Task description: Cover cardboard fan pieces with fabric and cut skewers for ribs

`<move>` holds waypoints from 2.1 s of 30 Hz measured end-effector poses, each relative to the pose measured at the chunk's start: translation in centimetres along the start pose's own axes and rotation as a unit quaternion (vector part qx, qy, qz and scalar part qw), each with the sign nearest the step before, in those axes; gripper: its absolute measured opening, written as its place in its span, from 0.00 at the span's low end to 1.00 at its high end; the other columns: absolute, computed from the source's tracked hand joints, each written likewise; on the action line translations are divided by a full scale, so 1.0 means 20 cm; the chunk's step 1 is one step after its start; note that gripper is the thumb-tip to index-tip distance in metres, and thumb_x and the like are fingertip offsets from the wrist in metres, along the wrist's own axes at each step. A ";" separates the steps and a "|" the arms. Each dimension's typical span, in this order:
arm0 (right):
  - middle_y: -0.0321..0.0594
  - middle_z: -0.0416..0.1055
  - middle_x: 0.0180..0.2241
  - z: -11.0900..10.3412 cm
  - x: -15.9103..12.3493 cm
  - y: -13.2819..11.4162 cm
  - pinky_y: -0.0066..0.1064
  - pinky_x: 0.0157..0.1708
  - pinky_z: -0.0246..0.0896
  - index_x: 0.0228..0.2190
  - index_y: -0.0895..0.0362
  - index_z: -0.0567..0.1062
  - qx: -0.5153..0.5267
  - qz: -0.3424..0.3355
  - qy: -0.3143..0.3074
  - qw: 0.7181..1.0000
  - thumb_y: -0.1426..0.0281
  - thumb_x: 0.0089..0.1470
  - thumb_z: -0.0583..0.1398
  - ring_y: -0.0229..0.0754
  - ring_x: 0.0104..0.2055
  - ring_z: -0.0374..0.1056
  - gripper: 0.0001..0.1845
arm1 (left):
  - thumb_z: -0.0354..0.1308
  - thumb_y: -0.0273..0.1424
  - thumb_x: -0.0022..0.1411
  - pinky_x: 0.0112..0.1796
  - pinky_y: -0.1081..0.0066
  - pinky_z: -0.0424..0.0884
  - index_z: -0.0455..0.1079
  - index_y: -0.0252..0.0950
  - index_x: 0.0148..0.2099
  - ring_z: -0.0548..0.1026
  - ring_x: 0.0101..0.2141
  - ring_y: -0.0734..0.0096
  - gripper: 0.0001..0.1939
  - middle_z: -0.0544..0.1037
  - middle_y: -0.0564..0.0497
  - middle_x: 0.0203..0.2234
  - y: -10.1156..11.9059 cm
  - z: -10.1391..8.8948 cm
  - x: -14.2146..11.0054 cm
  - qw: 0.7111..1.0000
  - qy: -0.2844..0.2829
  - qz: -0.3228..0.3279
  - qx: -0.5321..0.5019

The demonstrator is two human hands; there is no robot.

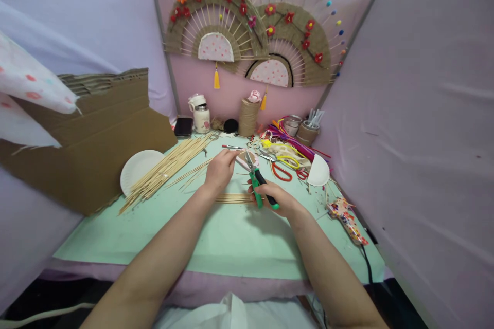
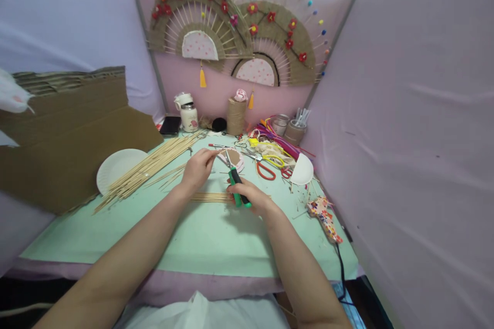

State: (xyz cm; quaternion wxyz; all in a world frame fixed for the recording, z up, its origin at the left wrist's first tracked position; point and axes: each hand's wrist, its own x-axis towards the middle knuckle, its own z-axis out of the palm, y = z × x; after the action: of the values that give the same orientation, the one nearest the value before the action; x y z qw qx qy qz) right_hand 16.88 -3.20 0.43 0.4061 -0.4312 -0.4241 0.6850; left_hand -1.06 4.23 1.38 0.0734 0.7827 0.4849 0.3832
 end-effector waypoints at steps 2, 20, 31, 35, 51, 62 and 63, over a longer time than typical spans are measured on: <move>0.34 0.69 0.23 0.00 0.00 0.00 0.29 0.27 0.60 0.35 0.55 0.71 -0.003 0.000 0.000 1.000 0.66 0.37 0.64 0.40 0.29 0.66 0.19 | 0.46 0.29 0.66 0.45 0.72 0.67 0.72 0.40 0.49 0.73 0.43 0.69 0.15 0.76 0.49 0.41 0.01 0.01 0.00 1.000 -0.007 0.009 -0.007; 0.35 0.68 0.29 0.00 0.00 0.00 0.29 0.27 0.55 0.39 0.56 0.68 -0.066 0.007 0.019 0.998 0.65 0.39 0.62 0.38 0.29 0.63 0.22 | 0.48 0.28 0.65 0.43 0.72 0.68 0.75 0.41 0.47 0.74 0.42 0.68 0.16 0.76 0.49 0.44 0.02 0.03 -0.02 0.998 -0.038 0.033 0.031; 0.34 0.66 0.27 0.00 0.01 0.02 0.29 0.25 0.53 0.38 0.56 0.67 -0.092 -0.004 0.003 0.996 0.65 0.41 0.61 0.38 0.28 0.61 0.20 | 0.46 0.28 0.66 0.41 0.72 0.67 0.74 0.45 0.50 0.73 0.43 0.68 0.18 0.75 0.51 0.47 0.04 0.01 -0.02 0.996 -0.070 0.021 0.060; 0.34 0.66 0.26 0.00 0.01 0.02 0.29 0.25 0.52 0.39 0.56 0.67 -0.097 -0.003 -0.002 0.995 0.65 0.42 0.61 0.38 0.28 0.61 0.19 | 0.46 0.29 0.66 0.42 0.72 0.66 0.74 0.44 0.49 0.73 0.44 0.68 0.18 0.75 0.51 0.47 0.04 0.02 -0.02 0.995 -0.072 0.024 0.061; 0.32 0.63 0.24 -0.01 0.01 0.03 0.28 0.24 0.51 0.39 0.55 0.67 -0.095 0.002 -0.005 0.996 0.64 0.43 0.61 0.36 0.26 0.59 0.19 | 0.45 0.28 0.66 0.40 0.73 0.66 0.75 0.44 0.48 0.73 0.43 0.68 0.18 0.76 0.51 0.45 0.06 0.01 -0.03 0.994 -0.077 0.017 0.069; 0.29 0.60 0.23 0.04 0.00 0.03 0.27 0.21 0.51 0.29 0.55 0.64 -0.003 0.068 0.019 0.997 0.65 0.37 0.63 0.31 0.21 0.54 0.16 | 0.44 0.29 0.66 0.41 0.71 0.66 0.74 0.44 0.48 0.73 0.46 0.66 0.18 0.75 0.50 0.47 0.04 0.04 -0.03 0.986 -0.128 0.026 0.101; 0.29 0.60 0.22 0.04 0.00 0.03 0.26 0.20 0.50 0.28 0.55 0.63 0.000 0.077 0.024 0.997 0.65 0.36 0.63 0.31 0.21 0.53 0.16 | 0.44 0.29 0.66 0.41 0.71 0.66 0.74 0.44 0.48 0.73 0.46 0.65 0.18 0.75 0.50 0.47 0.04 0.04 -0.03 0.985 -0.134 0.024 0.104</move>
State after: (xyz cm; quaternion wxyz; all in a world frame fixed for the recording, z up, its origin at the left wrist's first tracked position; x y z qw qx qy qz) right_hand 15.98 -3.53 -0.02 0.3617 -0.4788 -0.3797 0.7041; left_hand -0.03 3.50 0.89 0.0467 0.8420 0.4886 0.2239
